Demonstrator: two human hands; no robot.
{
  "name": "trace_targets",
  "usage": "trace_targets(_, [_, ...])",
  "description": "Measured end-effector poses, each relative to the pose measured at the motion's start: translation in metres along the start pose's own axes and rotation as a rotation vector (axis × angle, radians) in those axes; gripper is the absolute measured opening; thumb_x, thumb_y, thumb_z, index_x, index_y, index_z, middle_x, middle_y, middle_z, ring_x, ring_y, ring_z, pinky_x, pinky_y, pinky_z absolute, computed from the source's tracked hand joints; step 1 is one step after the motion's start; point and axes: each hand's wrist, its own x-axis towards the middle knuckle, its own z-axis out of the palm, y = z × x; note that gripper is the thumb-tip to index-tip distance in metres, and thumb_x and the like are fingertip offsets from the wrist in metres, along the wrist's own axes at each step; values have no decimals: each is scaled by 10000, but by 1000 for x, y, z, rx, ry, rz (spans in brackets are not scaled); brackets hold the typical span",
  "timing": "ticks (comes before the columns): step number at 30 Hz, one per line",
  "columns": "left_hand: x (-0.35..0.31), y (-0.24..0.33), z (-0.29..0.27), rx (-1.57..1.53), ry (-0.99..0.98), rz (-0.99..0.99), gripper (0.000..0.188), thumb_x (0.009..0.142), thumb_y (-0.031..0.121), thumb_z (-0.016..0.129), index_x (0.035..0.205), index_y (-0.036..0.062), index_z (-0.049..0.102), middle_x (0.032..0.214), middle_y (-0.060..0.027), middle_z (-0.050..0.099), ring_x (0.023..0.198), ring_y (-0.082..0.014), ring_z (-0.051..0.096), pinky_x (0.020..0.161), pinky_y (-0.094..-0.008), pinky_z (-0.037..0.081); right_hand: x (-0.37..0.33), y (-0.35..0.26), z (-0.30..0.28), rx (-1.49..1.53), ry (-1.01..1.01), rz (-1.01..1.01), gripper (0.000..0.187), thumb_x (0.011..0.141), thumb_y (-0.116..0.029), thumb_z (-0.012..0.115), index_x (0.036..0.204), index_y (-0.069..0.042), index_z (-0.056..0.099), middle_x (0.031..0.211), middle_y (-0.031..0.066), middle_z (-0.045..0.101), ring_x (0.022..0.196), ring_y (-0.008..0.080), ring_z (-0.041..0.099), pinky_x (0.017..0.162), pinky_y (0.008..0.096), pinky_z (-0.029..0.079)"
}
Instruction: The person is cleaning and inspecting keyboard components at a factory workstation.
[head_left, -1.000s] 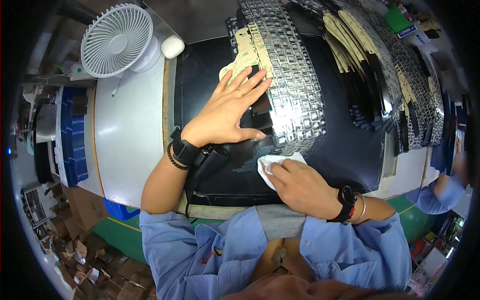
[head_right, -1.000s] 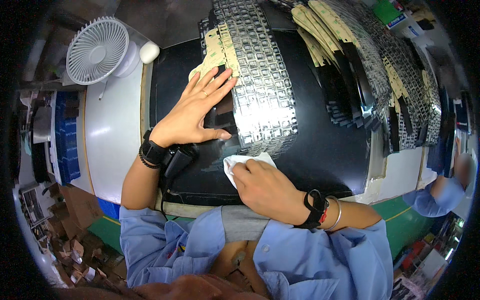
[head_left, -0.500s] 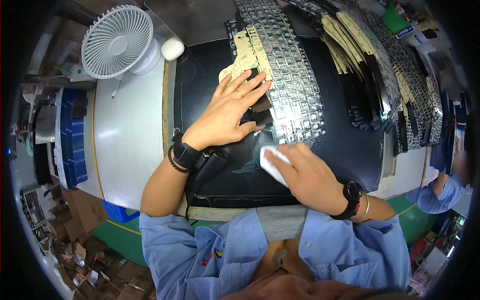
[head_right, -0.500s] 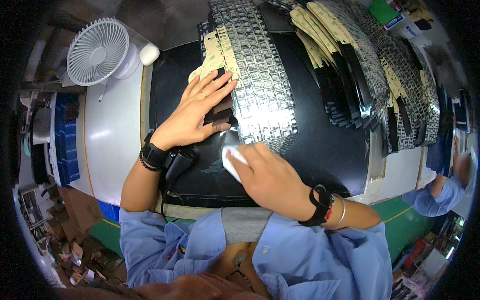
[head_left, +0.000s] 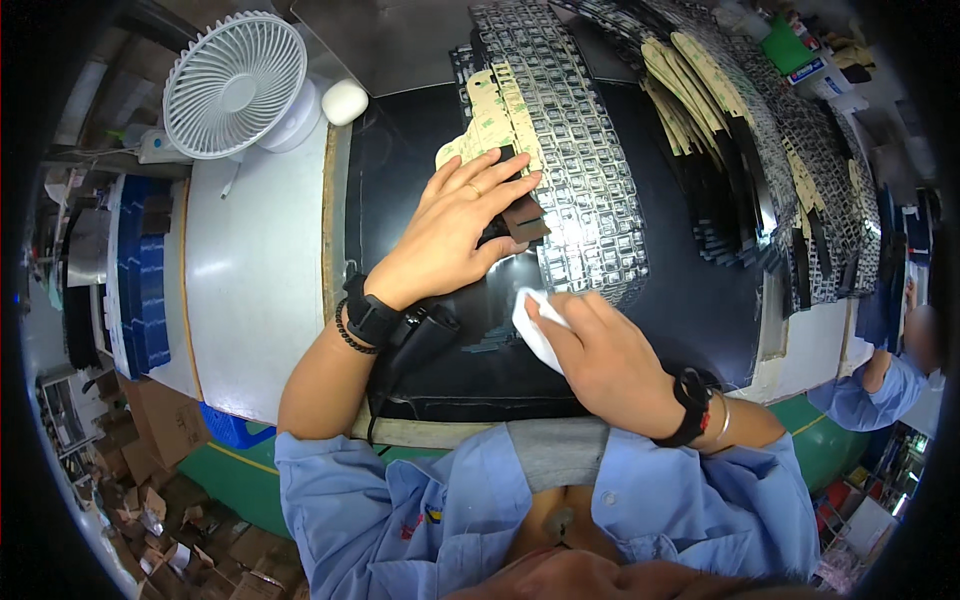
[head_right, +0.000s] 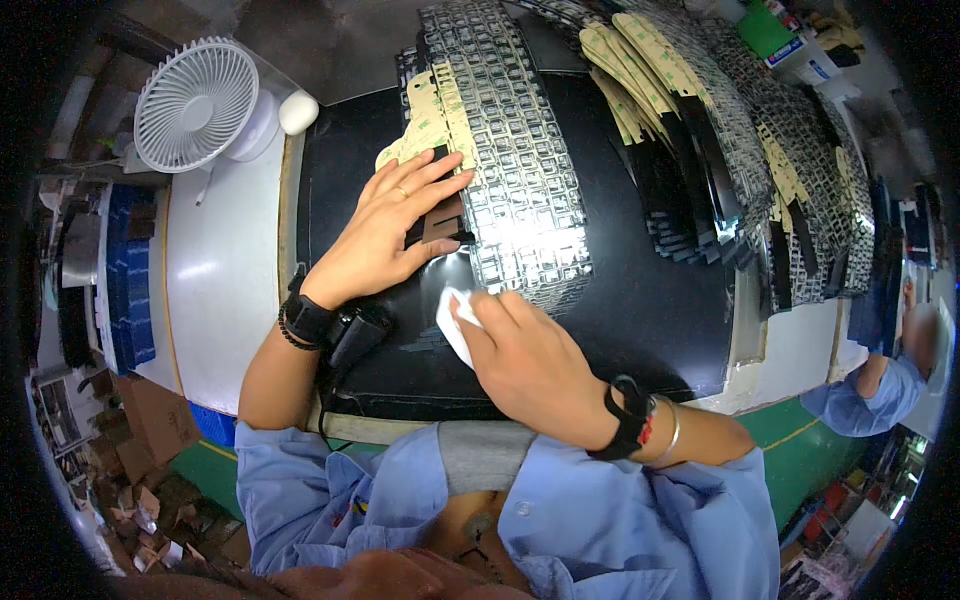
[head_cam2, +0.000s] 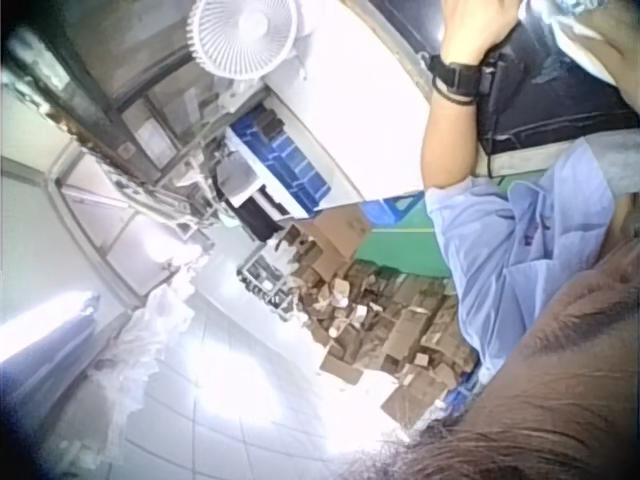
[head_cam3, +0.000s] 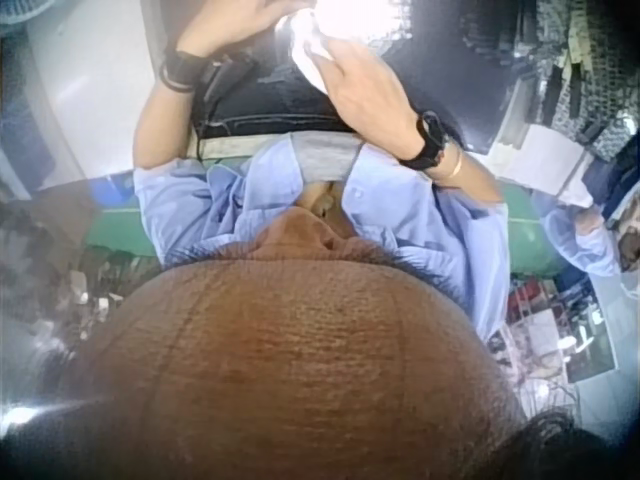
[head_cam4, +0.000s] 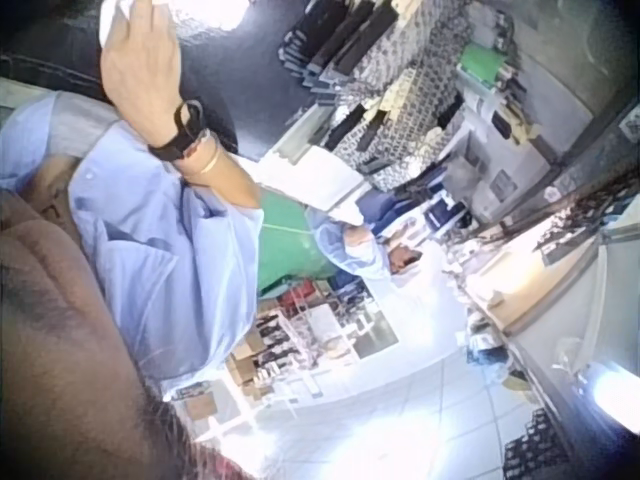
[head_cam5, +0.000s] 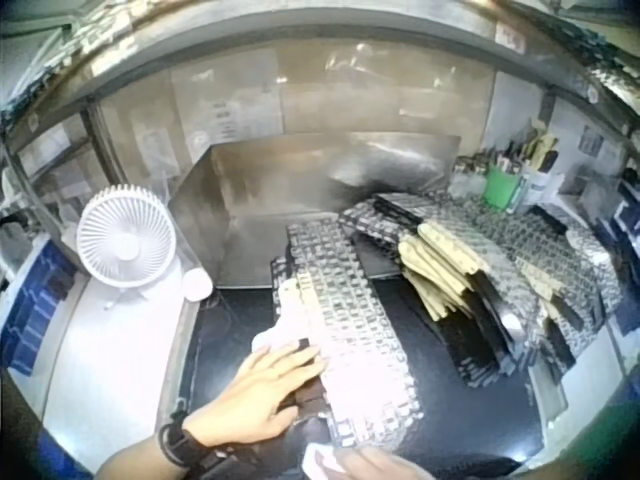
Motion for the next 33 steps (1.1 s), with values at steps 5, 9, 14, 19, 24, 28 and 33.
trace_targets(5, [0, 2, 0, 14, -16, 1, 708, 783, 127, 693, 1439, 150, 430, 1521, -96, 371, 1435, -354, 257, 1169, -536, 136, -5, 0, 10, -93, -234, -38, 296, 801, -81, 576, 1035, 97, 612, 976, 103, 535, 836, 202, 521, 733, 275, 487])
trace_targets(9, [-2, 4, 3, 79, -35, 21, 836, 723, 135, 716, 1478, 134, 356, 1549, -127, 307, 1450, -375, 205, 1175, -543, 99, -6, 3, 10, -70, -164, -42, 288, 804, -80, 573, 1029, 94, 620, 964, 93, 536, 830, 196, 521, 724, 282, 490])
trace_targets(14, [-2, 4, -3, -1, -108, 23, 1007, 633, 219, 762, 1512, 129, 281, 1579, -140, 229, 1462, -390, 146, 1180, -546, 50, -7, 4, 10, -67, -179, -49, 297, 799, -82, 575, 1034, 93, 625, 957, 88, 539, 830, 198, 525, 713, 285, 493])
trace_targets(19, [0, 2, 1, 6, -74, 15, 926, 689, 268, 767, 1496, 149, 329, 1566, -118, 277, 1460, -369, 172, 1179, -542, 60, -13, 2, 11, -67, -150, -64, 386, 781, -80, 579, 1115, 110, 611, 952, 88, 535, 832, 200, 519, 709, 279, 491])
trace_targets(24, [0, 1, 1, -24, -9, -15, 729, 798, 317, 724, 1448, 177, 425, 1531, -89, 359, 1438, -336, 245, 1159, -530, 123, -14, 1, 11, -20, -186, -39, 425, 778, -69, 571, 1167, 101, 592, 976, 93, 531, 843, 209, 513, 747, 291, 490])
trace_targets(28, [0, 1, 1, -30, -7, -6, 717, 803, 294, 717, 1447, 172, 427, 1535, -88, 351, 1434, -334, 251, 1155, -525, 128, -14, 4, 9, -48, -187, -75, 395, 796, -92, 573, 1133, 113, 607, 951, 84, 530, 827, 197, 509, 725, 274, 491])
trace_targets(33, [1, 0, 2, -22, -14, 2, 703, 806, 259, 707, 1444, 167, 426, 1542, -85, 335, 1432, -339, 247, 1156, -522, 123, -12, 8, 6, 38, -183, -35, 402, 810, -84, 566, 1172, 89, 579, 956, 113, 537, 842, 230, 539, 744, 318, 498])
